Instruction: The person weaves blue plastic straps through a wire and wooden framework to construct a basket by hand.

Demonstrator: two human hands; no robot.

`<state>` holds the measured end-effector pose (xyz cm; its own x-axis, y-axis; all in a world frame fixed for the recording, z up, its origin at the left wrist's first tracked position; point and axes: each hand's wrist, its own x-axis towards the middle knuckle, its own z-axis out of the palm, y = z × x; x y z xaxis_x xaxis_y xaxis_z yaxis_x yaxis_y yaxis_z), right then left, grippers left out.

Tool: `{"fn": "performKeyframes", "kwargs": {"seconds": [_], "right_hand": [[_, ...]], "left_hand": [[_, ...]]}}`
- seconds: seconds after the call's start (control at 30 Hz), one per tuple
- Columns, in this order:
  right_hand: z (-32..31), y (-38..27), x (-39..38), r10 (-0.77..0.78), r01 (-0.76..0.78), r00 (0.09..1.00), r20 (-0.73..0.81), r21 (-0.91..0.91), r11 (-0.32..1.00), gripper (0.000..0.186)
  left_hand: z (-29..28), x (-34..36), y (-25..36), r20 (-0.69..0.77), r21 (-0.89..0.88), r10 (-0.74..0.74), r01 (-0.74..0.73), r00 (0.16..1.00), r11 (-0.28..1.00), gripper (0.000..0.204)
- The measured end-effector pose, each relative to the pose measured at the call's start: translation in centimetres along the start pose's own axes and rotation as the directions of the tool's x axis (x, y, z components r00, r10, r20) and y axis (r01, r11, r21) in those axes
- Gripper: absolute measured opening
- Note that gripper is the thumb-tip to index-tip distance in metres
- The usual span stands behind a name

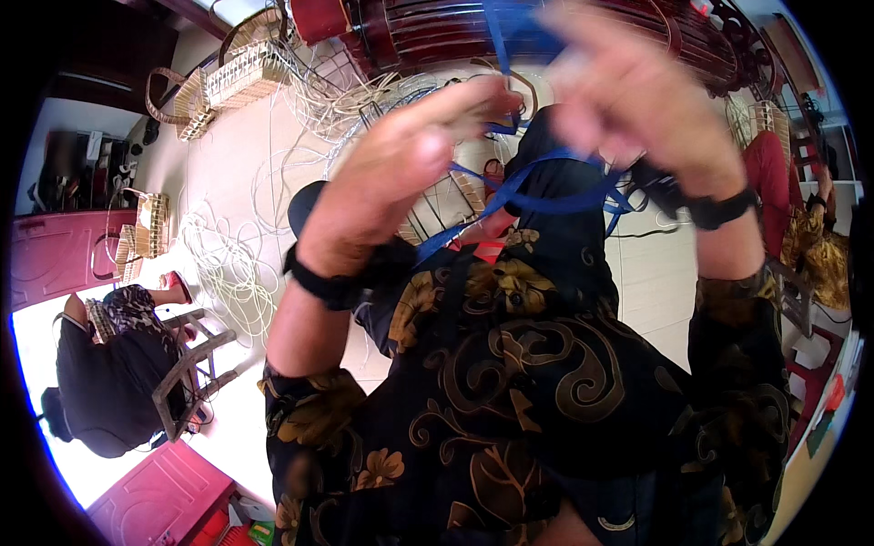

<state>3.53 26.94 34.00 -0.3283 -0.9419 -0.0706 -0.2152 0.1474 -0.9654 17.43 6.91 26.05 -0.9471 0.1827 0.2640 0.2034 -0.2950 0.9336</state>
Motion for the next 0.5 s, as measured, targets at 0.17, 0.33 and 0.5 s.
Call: {"fn": "performKeyframes", "kwargs": {"seconds": [0.17,0.33,0.5], "right_hand": [[0.3,1.5,-1.3,0.096,-0.073,0.954,0.286,-0.090,0.993,0.023],[-11.8,5.0,-10.5,0.086,-0.160,0.968,-0.236,-0.313,0.936,0.015],[-23.8,2.7,-20.9,0.067,-0.496,0.750,-0.658,-0.493,0.714,0.021]], "left_hand": [[-0.3,2.5,3.1,-0.158,-0.738,0.298,-0.314,0.941,0.598,0.031],[-9.2,-5.7,11.0,-0.653,-0.546,0.143,-0.593,0.744,0.592,0.013],[-12.3,-9.6,11.3,-0.814,-0.454,-0.027,-0.607,0.580,0.652,0.025]]}}
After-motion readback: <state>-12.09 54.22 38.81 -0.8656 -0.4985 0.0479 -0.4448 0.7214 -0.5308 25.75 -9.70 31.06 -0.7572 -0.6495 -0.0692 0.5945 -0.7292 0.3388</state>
